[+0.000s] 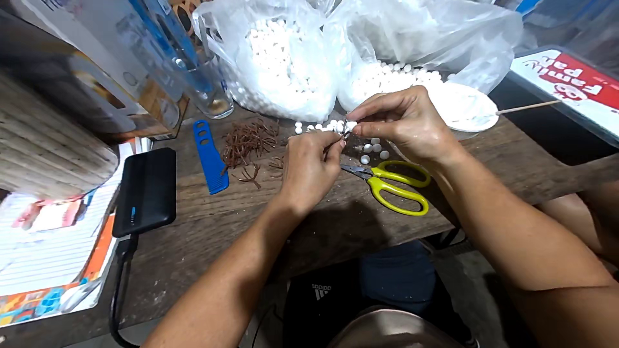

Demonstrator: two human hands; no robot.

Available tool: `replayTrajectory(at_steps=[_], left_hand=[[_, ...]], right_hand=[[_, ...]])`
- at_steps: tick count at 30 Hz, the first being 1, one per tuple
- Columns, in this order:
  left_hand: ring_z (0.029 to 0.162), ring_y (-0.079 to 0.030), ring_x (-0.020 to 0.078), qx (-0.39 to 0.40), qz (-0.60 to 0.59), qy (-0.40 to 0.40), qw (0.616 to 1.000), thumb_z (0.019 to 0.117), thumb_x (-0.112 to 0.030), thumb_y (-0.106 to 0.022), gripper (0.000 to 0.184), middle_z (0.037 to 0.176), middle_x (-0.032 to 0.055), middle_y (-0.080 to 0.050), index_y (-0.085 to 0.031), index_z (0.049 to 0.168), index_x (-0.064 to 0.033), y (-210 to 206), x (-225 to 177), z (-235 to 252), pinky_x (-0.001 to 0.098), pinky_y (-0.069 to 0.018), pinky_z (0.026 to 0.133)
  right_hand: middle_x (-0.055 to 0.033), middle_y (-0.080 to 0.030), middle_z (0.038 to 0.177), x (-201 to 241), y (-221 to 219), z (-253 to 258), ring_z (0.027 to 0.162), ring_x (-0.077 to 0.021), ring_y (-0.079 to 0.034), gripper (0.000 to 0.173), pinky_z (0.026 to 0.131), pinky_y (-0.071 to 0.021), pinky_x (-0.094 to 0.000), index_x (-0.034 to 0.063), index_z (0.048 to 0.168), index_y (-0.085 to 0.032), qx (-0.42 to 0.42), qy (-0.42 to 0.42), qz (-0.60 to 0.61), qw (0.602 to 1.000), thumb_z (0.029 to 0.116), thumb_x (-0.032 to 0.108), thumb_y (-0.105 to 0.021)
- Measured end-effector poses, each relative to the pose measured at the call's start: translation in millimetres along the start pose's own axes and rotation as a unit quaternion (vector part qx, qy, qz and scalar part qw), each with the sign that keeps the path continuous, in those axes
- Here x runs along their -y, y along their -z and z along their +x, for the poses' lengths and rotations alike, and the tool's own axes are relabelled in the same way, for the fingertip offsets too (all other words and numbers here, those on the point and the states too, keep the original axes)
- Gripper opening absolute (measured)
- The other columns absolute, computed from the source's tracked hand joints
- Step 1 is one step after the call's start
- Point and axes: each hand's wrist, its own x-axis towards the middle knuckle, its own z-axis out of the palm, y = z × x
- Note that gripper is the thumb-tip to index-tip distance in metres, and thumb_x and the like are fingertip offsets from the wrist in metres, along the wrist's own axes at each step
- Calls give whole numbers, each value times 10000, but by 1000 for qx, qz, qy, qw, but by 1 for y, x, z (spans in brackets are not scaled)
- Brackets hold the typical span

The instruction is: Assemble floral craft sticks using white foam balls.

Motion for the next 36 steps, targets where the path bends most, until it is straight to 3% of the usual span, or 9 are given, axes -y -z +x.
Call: replayTrajectory(at_steps=[8, 25, 28, 31, 33, 36], left_hand=[[687, -649, 179, 17, 22, 7, 1000, 984, -70, -625, 169, 755, 104, -686, -758, 896, -15, 2, -1, -1, 351, -509, 648], [650, -629, 164, -14, 36, -18, 999, 967, -55, -617, 179, 713, 89, -662, -738, 842, -15, -5, 4, -1, 327, -496, 612], [692, -649, 143, -18, 14, -4, 1000, 969, -43, -634, 146, 775, 108, -693, -751, 894, -1, -2, 2, 0, 292, -515, 651], [665, -638, 73, -32, -39, 40, 998, 979, -50, -651, 115, 814, 107, -707, -745, 967, 15, 1, 1, 1, 214, -531, 647], [639, -633, 50, -40, -70, 66, 995, 980, -57, -658, 106, 803, 92, -703, -736, 974, 16, 2, 3, 1, 199, -531, 622], [636, -628, 30, -48, -102, 88, 990, 979, -58, -665, 103, 804, 81, -705, -726, 973, 24, 4, 4, 2, 184, -524, 615]], right_hand=[[-52, -706, 976, 1, -2, -2, 839, -16, -683, 142, 744, -591, -156, -24, 969, -746, 21, 46, -63, 997, 831, -55, -733], [-111, -711, 1018, -2, -9, -6, 871, -35, -693, 119, 807, -585, -167, -39, 984, -754, 32, 117, -132, 984, 873, -15, -718], [-104, -715, 1054, 2, -3, -5, 888, -38, -690, 147, 809, -583, -176, -28, 1035, -750, 27, 109, -148, 983, 905, 19, -703], [-111, -707, 1081, 7, 13, -3, 877, -38, -694, 200, 796, -589, -183, -33, 1113, -727, -39, 96, -208, 973, 957, 62, -646], [-131, -720, 1011, 8, 17, -5, 839, -99, -702, 195, 791, -588, -240, -18, 1095, -743, -61, 65, -307, 948, 978, 80, -622], [-189, -729, 921, 8, 14, -7, 850, -292, -712, 150, 825, -557, -458, -35, 1017, -751, -6, 4, -407, 913, 969, 21, -620]])
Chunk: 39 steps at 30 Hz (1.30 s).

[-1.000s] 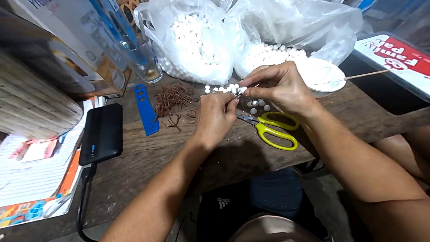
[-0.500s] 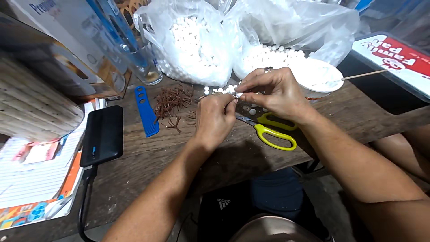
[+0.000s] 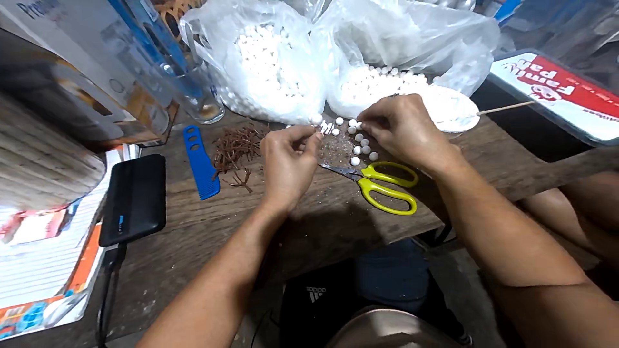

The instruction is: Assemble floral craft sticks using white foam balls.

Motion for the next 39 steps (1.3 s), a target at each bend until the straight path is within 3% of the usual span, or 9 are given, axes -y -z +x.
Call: replayTrajectory(at_steps=[6, 11, 13, 15, 17, 21, 25, 28, 39], left_hand=[[664, -676, 22, -5, -55, 46, 997, 958, -23, -683, 76, 839, 77, -724, -717, 977, 43, 1, -4, 1, 181, -571, 642], [654, -676, 32, 2, -84, 67, 994, 957, -14, -681, 74, 830, 77, -722, -723, 974, 44, 1, -6, 0, 190, -578, 640], [647, -672, 30, 4, -98, 71, 993, 952, -4, -678, 59, 818, 63, -714, -714, 964, 41, 1, -6, 0, 190, -581, 635], [633, -668, 34, 1, -107, 74, 992, 941, 5, -685, 27, 800, 46, -705, -701, 941, 28, 1, -6, 0, 192, -582, 619], [619, -662, 36, 0, -107, 77, 991, 927, 10, -695, 13, 787, 32, -697, -688, 916, 6, 1, -6, 0, 192, -577, 605], [586, -633, 25, -7, -98, 68, 993, 914, 11, -697, 37, 774, 26, -682, -682, 888, -12, -1, -7, 0, 181, -556, 564], [609, -646, 27, -4, -100, 54, 994, 914, 6, -697, 7, 813, 42, -694, -693, 909, 2, -2, -6, 0, 186, -566, 583], [605, -640, 20, -5, -100, 50, 994, 916, 5, -693, 18, 795, 34, -690, -693, 900, -4, -2, -6, -1, 179, -558, 578], [519, -565, 10, 0, -56, 41, 998, 907, -11, -687, 44, 694, 10, -652, -700, 868, -27, -2, -6, -2, 167, -485, 492]], right_hand=[[-241, -698, 889, 4, -9, 8, 889, -429, -685, 166, 781, -510, -597, -49, 943, -730, 117, -58, -94, 987, 988, 52, -607], [-240, -700, 903, 0, -16, 12, 909, -445, -676, 124, 761, -495, -624, -32, 941, -738, 144, -77, -95, 982, 958, 52, -647], [-218, -713, 898, -3, -13, 9, 856, -382, -694, 114, 773, -520, -578, -32, 972, -742, 84, -60, -35, 994, 942, 45, -664], [-123, -719, 940, -3, -8, 7, 775, -179, -694, 145, 753, -585, -369, -8, 1060, -734, 27, -54, 94, 994, 939, 47, -677], [-13, -714, 902, 1, -9, 6, 714, -32, -687, 160, 711, -611, -203, 0, 1048, -717, -3, -80, 309, 948, 896, -39, -686], [-18, -748, 875, 7, -12, 6, 772, -88, -729, 232, 764, -630, -247, -18, 1037, -723, 17, -153, 550, 821, 931, -145, -561], [-29, -742, 885, 6, -12, 6, 772, -89, -721, 267, 761, -620, -233, -6, 1033, -716, 43, -182, 601, 777, 943, -146, -506], [-14, -734, 856, 6, -14, 5, 764, -78, -711, 272, 762, -616, -233, -2, 1017, -723, 34, -177, 597, 782, 916, -163, -529], [1, -750, 919, 6, -24, 2, 821, -32, -704, 212, 805, -603, -208, 1, 1010, -742, -22, -43, 473, 880, 844, -117, -682]])
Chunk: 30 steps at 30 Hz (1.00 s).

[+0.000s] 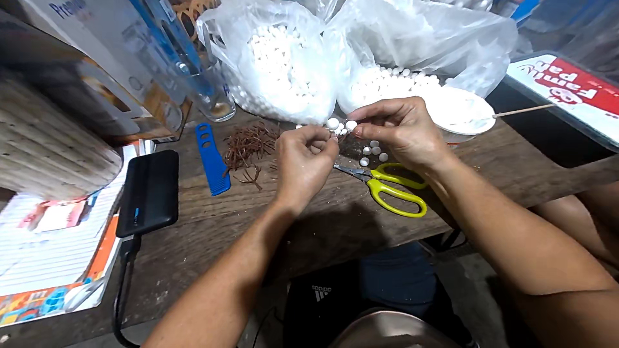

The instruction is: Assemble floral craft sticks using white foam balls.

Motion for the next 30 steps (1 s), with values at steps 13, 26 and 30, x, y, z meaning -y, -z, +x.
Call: replayTrajectory(at_steps=[13, 26, 30], left_hand=[[523, -504, -19, -14, 73, -53, 996, 885, -10, -677, 64, 665, 4, -619, -701, 831, -34, -3, 2, -1, 135, -392, 480], [520, -512, -16, -9, 74, -48, 996, 882, -2, -675, 66, 659, 3, -623, -702, 830, -33, -3, 1, -1, 137, -401, 482], [513, -494, -17, -9, 87, -51, 995, 882, -9, -670, 78, 645, -4, -610, -698, 816, -40, -3, 1, -1, 141, -381, 475]], right_hand=[[-16, -746, 926, 1, -2, -1, 811, -39, -710, 201, 792, -614, -206, -15, 987, -731, 6, 25, -35, 999, 820, -126, -712], [-13, -749, 920, 1, -3, -2, 803, -27, -709, 205, 788, -611, -193, -15, 973, -732, 12, 29, -47, 998, 802, -128, -732], [-10, -737, 940, 1, -4, -2, 808, -7, -699, 187, 778, -606, -173, -18, 961, -727, 20, 50, -67, 996, 803, -119, -730]])
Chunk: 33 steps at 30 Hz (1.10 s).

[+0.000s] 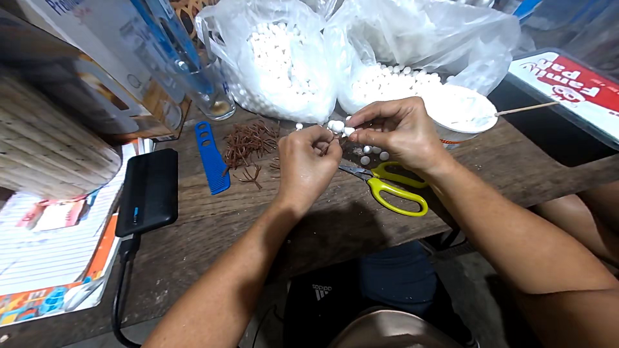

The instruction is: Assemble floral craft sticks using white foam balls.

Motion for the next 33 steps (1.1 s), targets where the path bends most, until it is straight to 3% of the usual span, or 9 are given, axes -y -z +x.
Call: replayTrajectory(at_steps=[10, 22, 24, 25, 27, 28, 30, 33], left_hand=[[526, -497, -25, -9, -2, -13, 1000, 891, -7, -675, 79, 653, -3, -605, -689, 817, -30, -1, 0, 0, 129, -389, 484], [535, -500, -36, -11, -11, -30, 999, 906, -5, -676, 76, 664, 7, -608, -691, 831, -11, -3, 3, 1, 118, -402, 498], [564, -551, -29, -7, -64, -2, 998, 921, -1, -678, 52, 709, 12, -640, -695, 872, 4, -2, 1, 1, 124, -456, 527], [610, -620, -5, 2, -121, 26, 992, 946, -1, -674, 33, 766, 20, -674, -688, 917, 8, 0, -1, 2, 147, -530, 572], [740, -713, 65, 10, -255, 92, 963, 992, -10, -630, 39, 886, 14, -709, -662, 990, -32, 7, -6, 5, 232, -619, 695], [778, -726, 83, 1, -310, 129, 942, 1003, -17, -614, 69, 918, 9, -729, -667, 988, -60, 8, -7, 7, 250, -621, 726], [809, -708, 85, -16, -382, 185, 905, 1011, -20, -596, 122, 957, 11, -736, -696, 968, -75, 7, -6, 11, 250, -600, 747], [788, -658, 60, -17, -423, 211, 881, 1003, -3, -590, 169, 904, -13, -707, -716, 923, -82, 4, -6, 13, 227, -566, 745]], right_hand=[[-23, -734, 929, -1, -1, -2, 773, 17, -669, 191, 717, -570, -140, -23, 1021, -735, 14, 10, -59, 998, 831, -38, -757], [-13, -737, 881, -2, -3, -2, 730, 31, -656, 159, 709, -565, -136, -23, 1005, -741, 1, 19, -58, 998, 846, -25, -753], [-27, -741, 905, -3, -3, -3, 749, 16, -667, 199, 718, -571, -148, -36, 1043, -735, -13, 16, -51, 998, 846, -22, -754], [-44, -740, 956, -1, -3, -3, 786, -3, -680, 267, 732, -581, -159, -51, 1111, -715, -24, 10, -45, 999, 848, -19, -753], [-69, -706, 1102, 7, -3, -4, 885, -35, -684, 421, 758, -584, -175, -48, 1280, -641, -43, -25, -38, 998, 878, 27, -738], [-61, -686, 1118, 11, -4, -5, 893, -39, -674, 402, 747, -579, -179, -26, 1294, -634, -46, -47, -38, 997, 909, 51, -723], [-31, -695, 999, 17, -12, -8, 801, -30, -647, 233, 680, -554, -190, -3, 1159, -694, -41, -57, -36, 997, 934, 60, -698], [5, -702, 887, 18, -22, -9, 725, 4, -626, 102, 640, -532, -164, 8, 1023, -731, -7, -45, -21, 999, 946, 48, -678]])
